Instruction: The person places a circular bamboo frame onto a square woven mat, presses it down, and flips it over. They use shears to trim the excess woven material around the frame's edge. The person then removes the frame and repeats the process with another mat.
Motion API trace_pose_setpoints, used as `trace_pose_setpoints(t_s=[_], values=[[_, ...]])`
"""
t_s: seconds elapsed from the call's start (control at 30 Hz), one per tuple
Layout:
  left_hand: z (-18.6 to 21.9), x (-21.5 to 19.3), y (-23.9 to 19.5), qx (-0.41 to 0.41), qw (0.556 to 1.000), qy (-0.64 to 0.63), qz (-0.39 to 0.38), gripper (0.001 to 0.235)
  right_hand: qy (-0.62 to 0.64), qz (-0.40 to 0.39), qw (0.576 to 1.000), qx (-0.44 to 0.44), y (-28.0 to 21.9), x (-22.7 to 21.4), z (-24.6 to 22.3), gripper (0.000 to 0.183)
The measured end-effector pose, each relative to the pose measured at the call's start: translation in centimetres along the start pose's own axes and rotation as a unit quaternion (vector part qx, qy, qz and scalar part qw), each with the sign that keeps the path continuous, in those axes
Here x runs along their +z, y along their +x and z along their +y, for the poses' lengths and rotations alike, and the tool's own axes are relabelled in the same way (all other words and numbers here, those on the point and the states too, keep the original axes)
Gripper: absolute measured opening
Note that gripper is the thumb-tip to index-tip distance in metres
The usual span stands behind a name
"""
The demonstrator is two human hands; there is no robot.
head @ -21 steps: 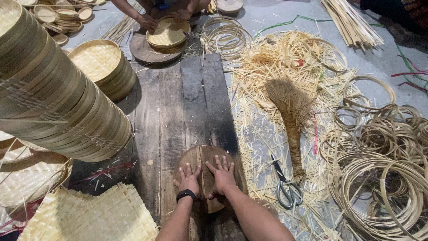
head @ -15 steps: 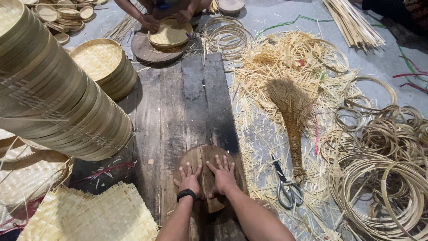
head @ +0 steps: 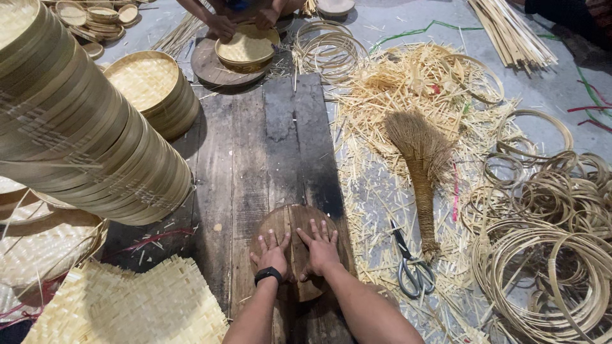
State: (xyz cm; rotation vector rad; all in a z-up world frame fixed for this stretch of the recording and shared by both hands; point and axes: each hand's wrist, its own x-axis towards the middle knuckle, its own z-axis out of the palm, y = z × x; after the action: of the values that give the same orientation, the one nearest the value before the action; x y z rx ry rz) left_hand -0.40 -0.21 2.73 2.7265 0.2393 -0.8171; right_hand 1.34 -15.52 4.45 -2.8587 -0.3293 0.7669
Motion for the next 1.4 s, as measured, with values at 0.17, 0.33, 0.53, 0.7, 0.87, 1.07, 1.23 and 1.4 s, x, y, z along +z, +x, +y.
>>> trace_pose_setpoints(t_s=[0.17, 0.33, 0.53, 0.7, 0.87, 1.07, 1.23, 1.4], values=[[0.2, -0.7, -0.7, 0.003, 1.0, 0.001, -0.014, 0.141, 0.002, -0.003, 1.0, -0.001, -0.3, -0.3, -0.1, 0.146], [0.1, -0.4, -0.5, 0.006, 1.0, -0.018, 0.0, 0.136, 0.006, -0.008, 1.0, 0.004, -0.3, -0.6, -0.3, 0.146], [0.3, -1.0, -1.1, 0.003, 1.0, -0.008, -0.012, 0.134, 0.006, -0.005, 1.0, 0.007, -0.1, -0.2, -0.1, 0.146], [-0.1, 0.0, -0.2, 0.005, 1.0, -0.02, -0.013, 0.131, 0.007, 0.01, 1.0, -0.002, 0.2, 0.4, 0.3, 0.146], [-0.9, 1.9, 1.0, 0.02, 0.998, -0.04, 0.042, 0.12, 0.0, 0.001, 1.0, 0.0, 0.2, 0.2, 0.2, 0.147], [-0.7, 0.3, -1.0, 0.022, 0.997, -0.068, 0.021, 0.125, -0.014, -0.003, 1.0, 0.004, 0.1, -0.2, -0.1, 0.146], [-1.2, 0.5, -1.5, 0.037, 0.996, -0.067, 0.037, 0.124, -0.016, -0.008, 1.0, 0.013, -0.1, -0.5, -0.4, 0.146], [-2.5, 5.9, 1.0, 0.04, 0.985, -0.112, 0.127, 0.1, -0.024, -0.003, 1.0, 0.013, 0.4, 0.0, -0.1, 0.144]])
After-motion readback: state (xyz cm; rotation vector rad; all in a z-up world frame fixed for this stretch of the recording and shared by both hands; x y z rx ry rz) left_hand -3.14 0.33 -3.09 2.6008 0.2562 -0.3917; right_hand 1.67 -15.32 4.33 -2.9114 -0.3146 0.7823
